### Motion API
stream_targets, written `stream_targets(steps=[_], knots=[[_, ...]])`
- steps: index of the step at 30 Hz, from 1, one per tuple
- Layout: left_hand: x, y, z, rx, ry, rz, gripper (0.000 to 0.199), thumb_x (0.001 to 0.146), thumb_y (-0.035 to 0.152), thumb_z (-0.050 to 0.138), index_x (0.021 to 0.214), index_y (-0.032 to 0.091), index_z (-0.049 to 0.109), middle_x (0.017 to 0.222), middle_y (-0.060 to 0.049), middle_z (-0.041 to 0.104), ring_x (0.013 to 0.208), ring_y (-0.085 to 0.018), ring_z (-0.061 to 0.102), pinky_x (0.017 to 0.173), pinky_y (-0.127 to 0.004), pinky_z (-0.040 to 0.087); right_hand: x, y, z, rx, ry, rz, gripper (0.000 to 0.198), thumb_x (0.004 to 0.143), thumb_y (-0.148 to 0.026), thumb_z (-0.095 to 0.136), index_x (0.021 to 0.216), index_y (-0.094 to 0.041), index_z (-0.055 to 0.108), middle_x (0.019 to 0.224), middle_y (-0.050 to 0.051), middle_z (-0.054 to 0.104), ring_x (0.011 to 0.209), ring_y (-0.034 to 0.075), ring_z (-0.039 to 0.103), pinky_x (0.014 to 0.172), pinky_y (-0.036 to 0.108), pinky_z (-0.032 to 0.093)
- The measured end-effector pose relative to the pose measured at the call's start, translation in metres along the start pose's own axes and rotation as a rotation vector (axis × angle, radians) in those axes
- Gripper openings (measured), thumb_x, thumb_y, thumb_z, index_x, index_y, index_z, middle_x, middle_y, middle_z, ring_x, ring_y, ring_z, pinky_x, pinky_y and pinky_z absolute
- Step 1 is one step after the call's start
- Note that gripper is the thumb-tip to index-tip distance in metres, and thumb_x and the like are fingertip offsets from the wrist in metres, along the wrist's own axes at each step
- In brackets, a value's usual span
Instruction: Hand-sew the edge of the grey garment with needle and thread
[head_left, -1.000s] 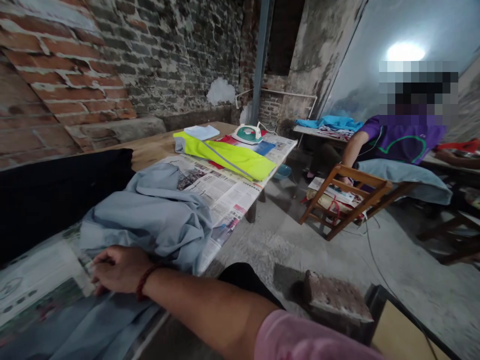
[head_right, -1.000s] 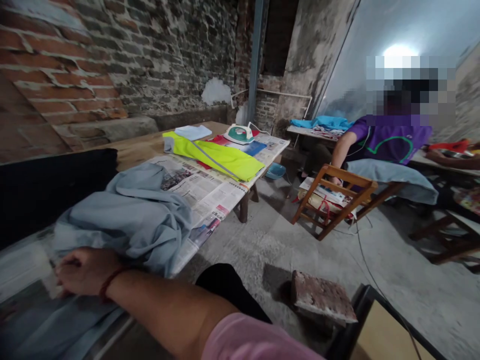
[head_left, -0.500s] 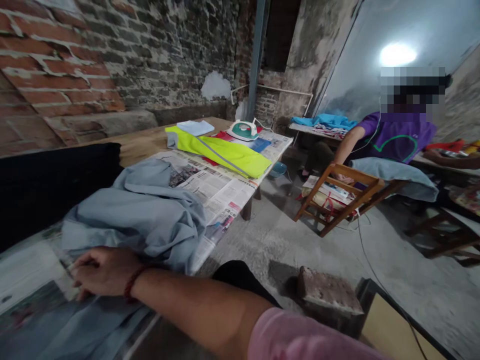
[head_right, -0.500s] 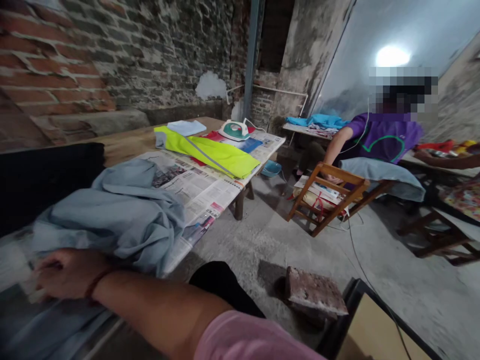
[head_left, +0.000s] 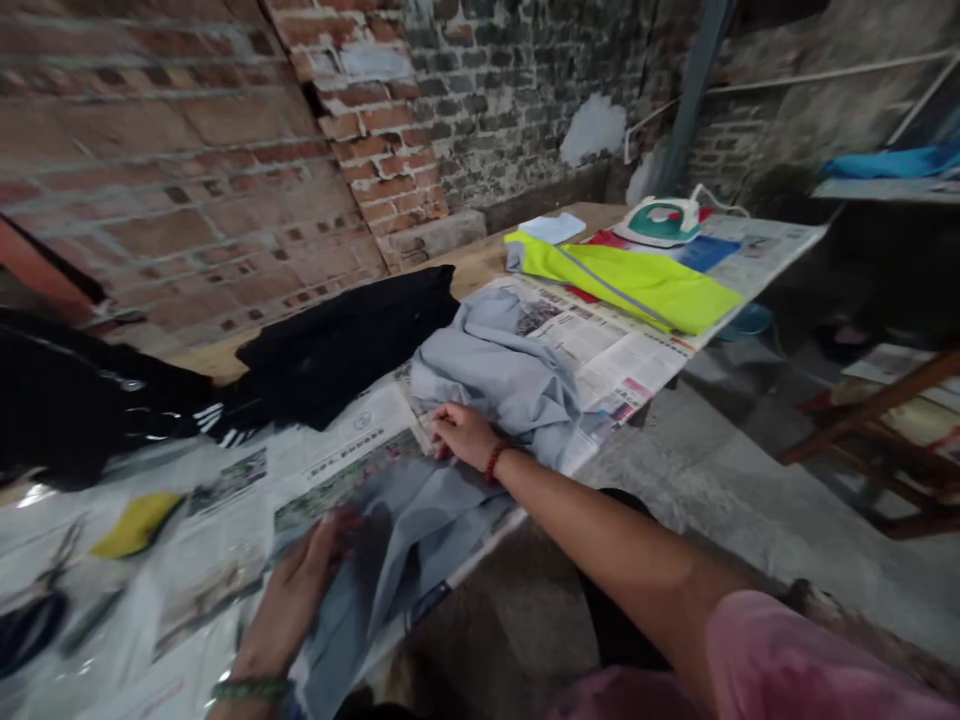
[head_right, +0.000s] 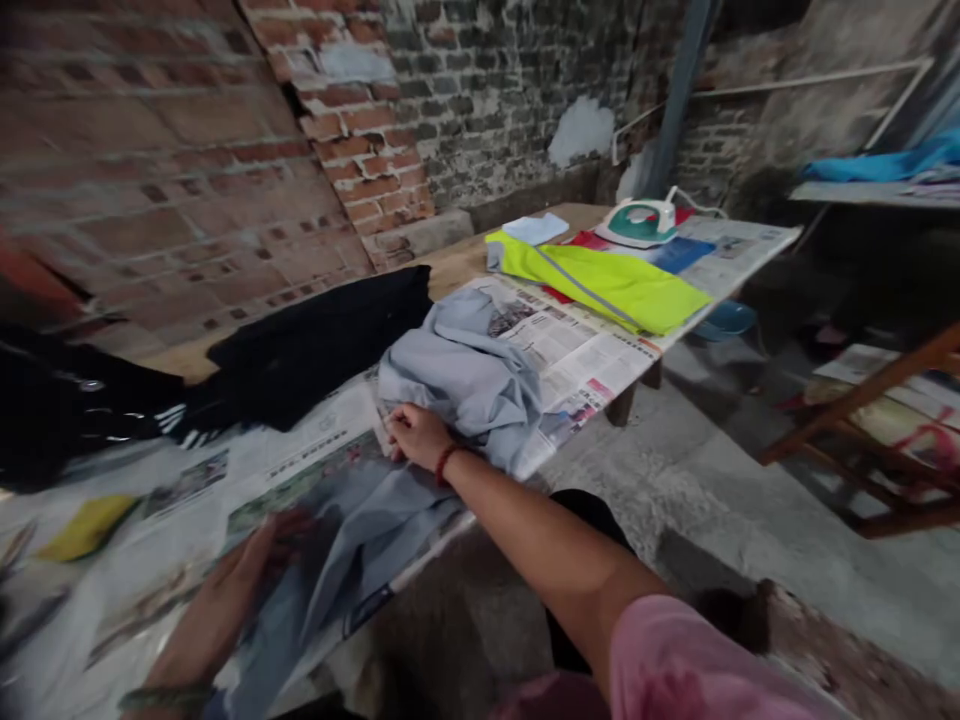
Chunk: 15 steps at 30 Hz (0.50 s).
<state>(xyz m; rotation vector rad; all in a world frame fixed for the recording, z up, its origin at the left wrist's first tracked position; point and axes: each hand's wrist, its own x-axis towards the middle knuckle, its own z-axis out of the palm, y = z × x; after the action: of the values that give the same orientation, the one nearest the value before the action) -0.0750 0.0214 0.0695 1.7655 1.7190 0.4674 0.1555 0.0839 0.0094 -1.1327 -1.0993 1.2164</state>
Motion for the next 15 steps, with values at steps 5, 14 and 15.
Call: stream_targets(steps=[5, 14, 15], knots=[[-0.001, 0.014, 0.007, -0.042, -0.012, -0.033, 0.053, 0.078, 0.057, 0.034, 0.098, 0.018, 0.063, 0.102, -0.009, 0.066, 0.073, -0.021, 0.063, 0.073, -0.032, 0.052, 0.001, 0.006, 0.004, 0.053, 0.009, 0.000, 0.003, 0.076, -0.016, 0.045, 0.077, -0.018, 0.047, 0.058, -0.007, 0.052, 0.036, 0.005, 0.051, 0.036, 0.014, 0.038], [0.005, 0.042, 0.031, 0.120, -0.068, 0.209, 0.039, 0.075, 0.050, 0.042, 0.090, 0.023, 0.066, 0.085, -0.002, 0.069, 0.089, -0.022, 0.060, 0.082, -0.030, 0.047, -0.001, 0.005, 0.003, 0.060, 0.008, -0.018, 0.002, 0.075, -0.017, 0.046, 0.074, -0.018, 0.047, 0.056, -0.007, 0.052, 0.036, 0.005, 0.051, 0.036, 0.014, 0.037], [0.007, 0.043, 0.033, 0.144, -0.085, 0.221, 0.038, 0.075, 0.050, 0.043, 0.088, 0.024, 0.066, 0.080, -0.002, 0.069, 0.088, -0.023, 0.060, 0.081, -0.031, 0.047, -0.002, 0.005, 0.003, 0.067, 0.007, -0.015, 0.002, 0.075, -0.017, 0.046, 0.074, -0.018, 0.047, 0.056, -0.007, 0.052, 0.036, 0.005, 0.051, 0.036, 0.014, 0.038]])
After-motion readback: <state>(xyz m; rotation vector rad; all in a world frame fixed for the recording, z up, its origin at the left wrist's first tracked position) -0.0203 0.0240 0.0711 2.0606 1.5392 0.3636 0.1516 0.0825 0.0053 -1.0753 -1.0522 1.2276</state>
